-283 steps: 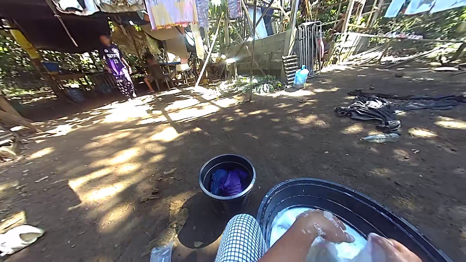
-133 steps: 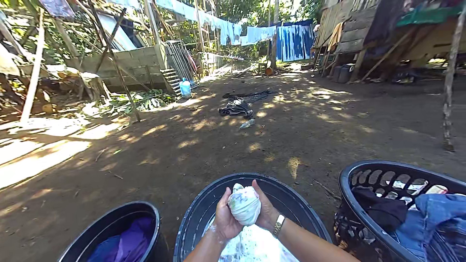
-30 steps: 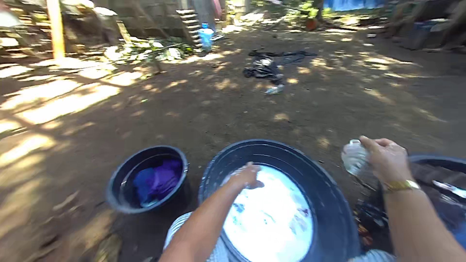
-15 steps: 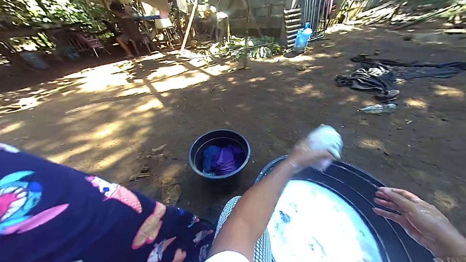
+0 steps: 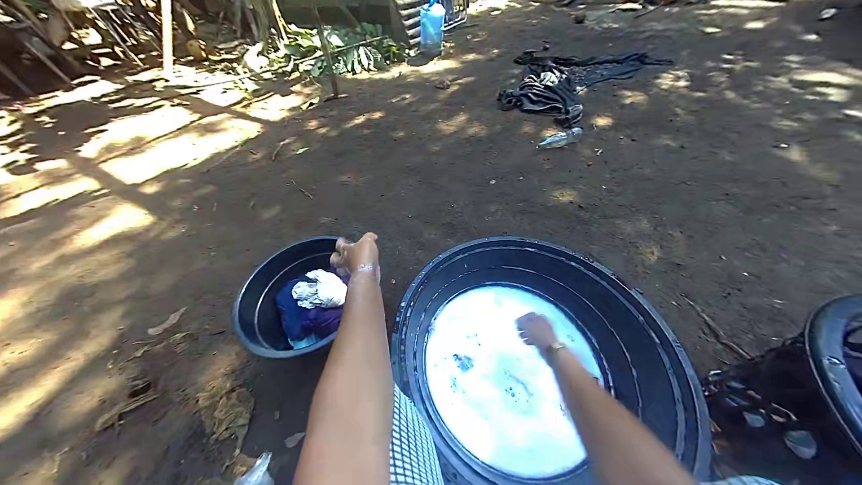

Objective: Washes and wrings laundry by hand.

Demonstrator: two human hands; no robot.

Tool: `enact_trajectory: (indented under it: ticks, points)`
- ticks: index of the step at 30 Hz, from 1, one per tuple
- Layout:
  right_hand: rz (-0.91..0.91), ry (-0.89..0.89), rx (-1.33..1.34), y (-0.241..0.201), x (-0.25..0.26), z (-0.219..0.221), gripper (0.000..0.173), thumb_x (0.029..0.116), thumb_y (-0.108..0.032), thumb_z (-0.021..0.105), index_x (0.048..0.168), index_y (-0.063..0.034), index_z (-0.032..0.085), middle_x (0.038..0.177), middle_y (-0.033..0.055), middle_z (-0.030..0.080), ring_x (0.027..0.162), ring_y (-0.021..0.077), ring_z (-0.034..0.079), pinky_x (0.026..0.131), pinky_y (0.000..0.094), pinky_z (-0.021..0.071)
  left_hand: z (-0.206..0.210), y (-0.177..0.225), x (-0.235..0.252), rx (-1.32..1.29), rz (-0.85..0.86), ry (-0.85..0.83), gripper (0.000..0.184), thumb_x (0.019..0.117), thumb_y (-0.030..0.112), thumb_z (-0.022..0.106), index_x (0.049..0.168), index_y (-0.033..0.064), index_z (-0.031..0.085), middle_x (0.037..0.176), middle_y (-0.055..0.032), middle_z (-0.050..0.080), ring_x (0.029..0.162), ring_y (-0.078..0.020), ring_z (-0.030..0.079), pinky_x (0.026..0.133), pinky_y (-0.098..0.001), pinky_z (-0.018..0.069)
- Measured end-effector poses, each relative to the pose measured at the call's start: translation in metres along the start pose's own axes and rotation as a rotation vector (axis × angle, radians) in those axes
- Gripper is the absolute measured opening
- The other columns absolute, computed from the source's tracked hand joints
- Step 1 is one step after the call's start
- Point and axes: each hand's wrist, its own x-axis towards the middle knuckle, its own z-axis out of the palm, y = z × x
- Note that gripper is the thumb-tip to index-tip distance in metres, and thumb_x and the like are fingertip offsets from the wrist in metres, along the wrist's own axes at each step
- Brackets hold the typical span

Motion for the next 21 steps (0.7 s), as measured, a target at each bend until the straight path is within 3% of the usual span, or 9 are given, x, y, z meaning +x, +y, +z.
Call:
enact_trajectory:
  ticks: [2, 4, 7, 10, 13, 16, 19, 20, 21]
  points:
    - [-0.074, -0.202, -0.133, 0.020, 0.000, 0.060, 0.044, 0.1101, -0.023, 0.046, 0.141, 0.0075, 0.051, 0.139, 0.0301, 0.057, 0.127, 0.0401, 0.058, 0.109, 0.0529, 0.0436, 0.013, 0.008, -0.025, 0.129, 0.196, -0.176, 0.059, 0.0879, 0.025, 0.076, 0.140, 0.0075, 0.056, 0.157, -0.0280, 0.029, 0.141, -0.0478, 0.032, 0.107, -0.0627, 0.0358]
    - [-0.141, -0.325, -0.297, 0.045, -0.012, 0.110, 0.055, 0.1076, -0.029, 0.053, 0.150, 0.0045, 0.044, 0.150, 0.0285, 0.049, 0.142, 0.0399, 0.046, 0.120, 0.0536, 0.0338, 0.024, 0.011, -0.047, 0.321, 0.346, -0.354, 0.047, 0.0904, 0.027, 0.075, 0.132, 0.0088, 0.063, 0.158, -0.0275, 0.029, 0.142, -0.0500, 0.032, 0.107, -0.0657, 0.0366]
    - [-0.120, -0.399, -0.654, 0.071, -0.045, 0.144, 0.063, 0.0992, -0.034, 0.063, 0.147, 0.0029, 0.047, 0.148, 0.0287, 0.050, 0.141, 0.0441, 0.045, 0.115, 0.0627, 0.0361, 0.038, 0.013, -0.075, 0.632, 0.462, -0.640, 0.041, 0.0939, 0.028, 0.073, 0.128, 0.0074, 0.065, 0.155, -0.0272, 0.036, 0.141, -0.0485, 0.034, 0.110, -0.0649, 0.0349]
    - [-0.005, -0.591, -0.835, 0.070, -0.054, 0.132, 0.054, 0.0952, -0.026, 0.069, 0.136, 0.0076, 0.057, 0.140, 0.0306, 0.056, 0.134, 0.0452, 0.053, 0.109, 0.0649, 0.0406, 0.063, -0.016, -0.082, 0.883, 0.480, -0.954, 0.044, 0.0978, 0.033, 0.067, 0.131, 0.0045, 0.064, 0.140, -0.0248, 0.055, 0.134, -0.0407, 0.049, 0.110, -0.0607, 0.0384]
    - [0.004, -0.540, -0.631, 0.043, -0.042, 0.091, 0.045, 0.0914, -0.027, 0.076, 0.121, 0.0057, 0.067, 0.122, 0.0273, 0.066, 0.118, 0.0406, 0.063, 0.103, 0.0613, 0.0459, 0.077, -0.045, -0.091, 0.999, 0.350, -1.176, 0.056, 0.1072, 0.043, 0.049, 0.135, -0.0044, 0.058, 0.138, -0.0271, 0.057, 0.132, -0.0382, 0.053, 0.111, -0.0578, 0.0379]
    - [-0.164, -0.400, -0.312, -0.014, -0.059, 0.042, 0.032, 0.0918, -0.024, 0.075, 0.106, 0.0045, 0.070, 0.102, 0.0224, 0.069, 0.098, 0.0336, 0.065, 0.091, 0.0564, 0.0493, 0.078, -0.090, -0.102, 0.827, 0.132, -1.062, 0.063, 0.1116, 0.045, 0.031, 0.138, -0.0076, 0.054, 0.143, -0.0297, 0.052, 0.135, -0.0400, 0.050, 0.112, -0.0558, 0.0365]
    - [-0.457, -0.267, 0.017, -0.060, -0.092, 0.012, 0.020, 0.0849, -0.016, 0.074, 0.079, -0.0023, 0.061, 0.073, 0.0044, 0.059, 0.069, 0.0136, 0.057, 0.068, 0.0377, 0.0484, 0.070, -0.119, -0.127, 0.508, -0.051, -0.916, 0.060, 0.1128, 0.039, 0.031, 0.135, -0.0112, 0.055, 0.140, -0.0312, 0.053, 0.132, -0.0395, 0.050, 0.111, -0.0533, 0.0376]
    - [-0.567, -0.207, 0.170, -0.069, -0.105, 0.011, 0.016, 0.0812, -0.013, 0.074, 0.075, -0.0050, 0.061, 0.074, -0.0007, 0.059, 0.070, 0.0073, 0.057, 0.068, 0.0309, 0.0491, 0.061, -0.114, -0.141, 0.429, -0.047, -0.915, 0.051, 0.1131, 0.032, 0.034, 0.134, -0.0106, 0.054, 0.137, -0.0298, 0.054, 0.126, -0.0362, 0.052, 0.107, -0.0489, 0.0398]
    - [-0.683, -0.154, 0.322, -0.076, -0.116, 0.014, 0.012, 0.0783, -0.010, 0.072, 0.074, -0.0051, 0.063, 0.082, -0.0019, 0.060, 0.079, 0.0043, 0.056, 0.074, 0.0264, 0.0489, 0.048, -0.102, -0.156, 0.432, 0.027, -0.907, 0.037, 0.1112, 0.020, 0.040, 0.131, -0.0073, 0.055, 0.131, -0.0253, 0.057, 0.120, -0.0300, 0.054, 0.103, -0.0418, 0.0424]
